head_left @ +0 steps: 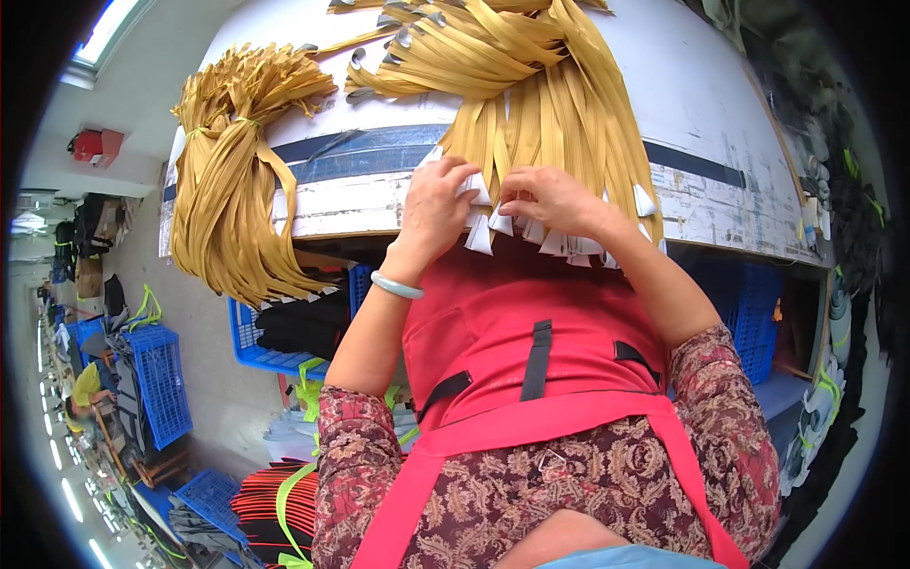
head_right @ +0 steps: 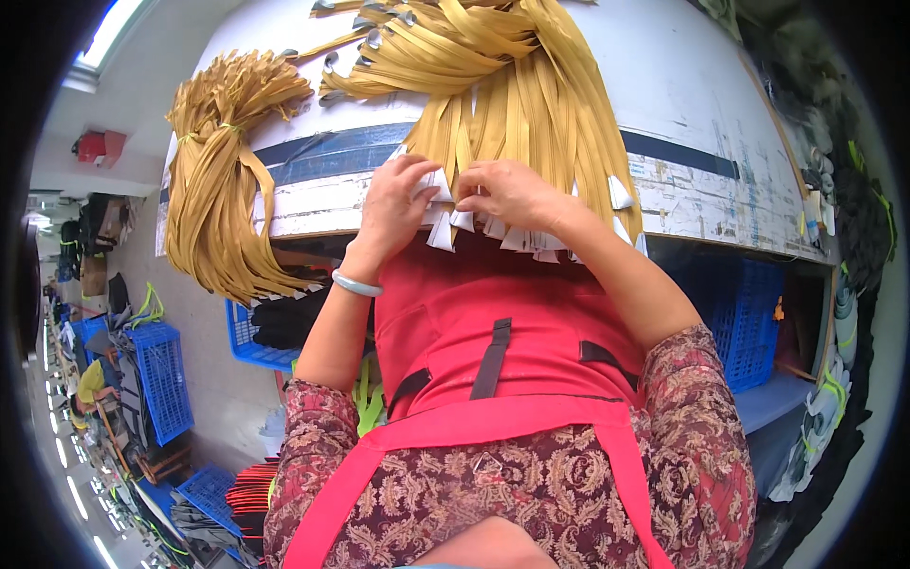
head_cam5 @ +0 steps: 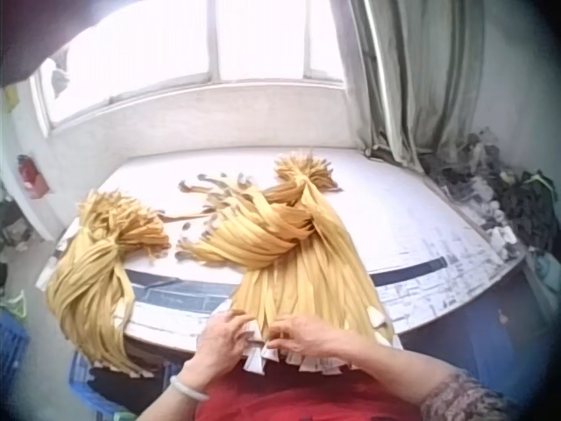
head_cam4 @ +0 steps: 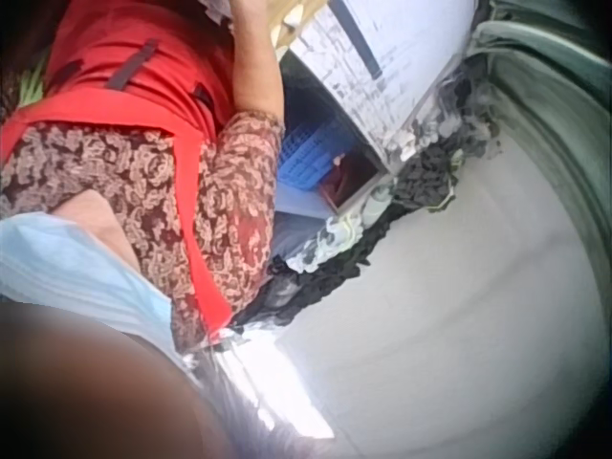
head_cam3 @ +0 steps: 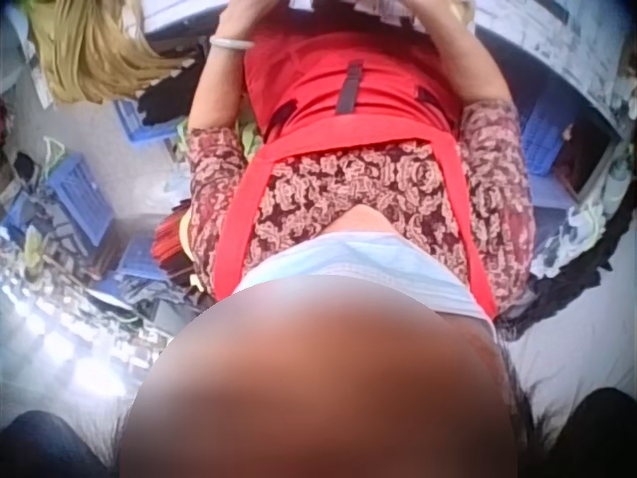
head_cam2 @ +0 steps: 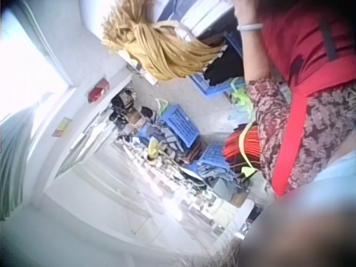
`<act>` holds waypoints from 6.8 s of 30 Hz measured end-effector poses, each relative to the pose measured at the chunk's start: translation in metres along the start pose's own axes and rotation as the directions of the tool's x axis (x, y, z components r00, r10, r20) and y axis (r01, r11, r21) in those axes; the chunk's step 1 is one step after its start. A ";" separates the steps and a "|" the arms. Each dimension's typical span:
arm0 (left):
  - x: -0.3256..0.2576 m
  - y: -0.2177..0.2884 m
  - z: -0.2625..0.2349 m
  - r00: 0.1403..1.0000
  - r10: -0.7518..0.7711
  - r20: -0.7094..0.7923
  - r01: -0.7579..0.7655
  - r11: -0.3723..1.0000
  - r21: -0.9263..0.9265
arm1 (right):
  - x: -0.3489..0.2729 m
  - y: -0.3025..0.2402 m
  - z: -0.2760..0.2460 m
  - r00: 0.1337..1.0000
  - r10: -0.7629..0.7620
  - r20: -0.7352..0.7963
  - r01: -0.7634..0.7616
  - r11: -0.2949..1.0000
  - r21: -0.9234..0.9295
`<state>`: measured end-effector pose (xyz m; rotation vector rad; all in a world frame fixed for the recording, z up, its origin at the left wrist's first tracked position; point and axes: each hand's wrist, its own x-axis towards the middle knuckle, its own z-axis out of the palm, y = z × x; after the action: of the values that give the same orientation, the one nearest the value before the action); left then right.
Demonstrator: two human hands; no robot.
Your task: Manually attaching sliders or small components to yellow zipper tapes at a workshop table.
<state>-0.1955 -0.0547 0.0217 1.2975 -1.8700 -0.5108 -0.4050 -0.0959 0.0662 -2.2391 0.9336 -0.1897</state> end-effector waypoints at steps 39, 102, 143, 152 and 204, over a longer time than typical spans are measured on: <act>0.052 -0.007 -0.036 0.937 -0.123 0.326 0.348 0.354 -0.868 | 0.037 -0.006 -0.038 0.986 0.041 -0.159 0.098 0.633 0.768; -0.005 -0.012 -0.026 0.986 -0.165 0.006 0.165 0.983 -0.080 | 0.021 -0.030 0.020 0.897 -0.195 -0.397 0.243 0.967 0.074; 0.129 -0.043 -0.087 0.845 -0.390 -0.367 -0.029 0.651 -0.758 | 0.023 -0.006 0.032 0.948 -0.143 -0.284 0.181 0.977 0.109; 0.046 -0.024 -0.054 0.987 -0.043 0.158 0.137 0.745 -0.653 | 0.023 -0.015 0.019 0.978 0.047 -0.205 0.081 0.815 0.574; 0.013 0.012 -0.015 0.954 -0.295 0.055 0.211 0.529 -0.822 | 0.025 -0.002 0.029 0.772 -0.042 -0.634 0.228 0.950 0.215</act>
<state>-0.1927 -0.0601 0.0440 0.8872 -1.0691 -1.2850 -0.3749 -0.0954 0.0425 -1.9872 0.9890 -1.1257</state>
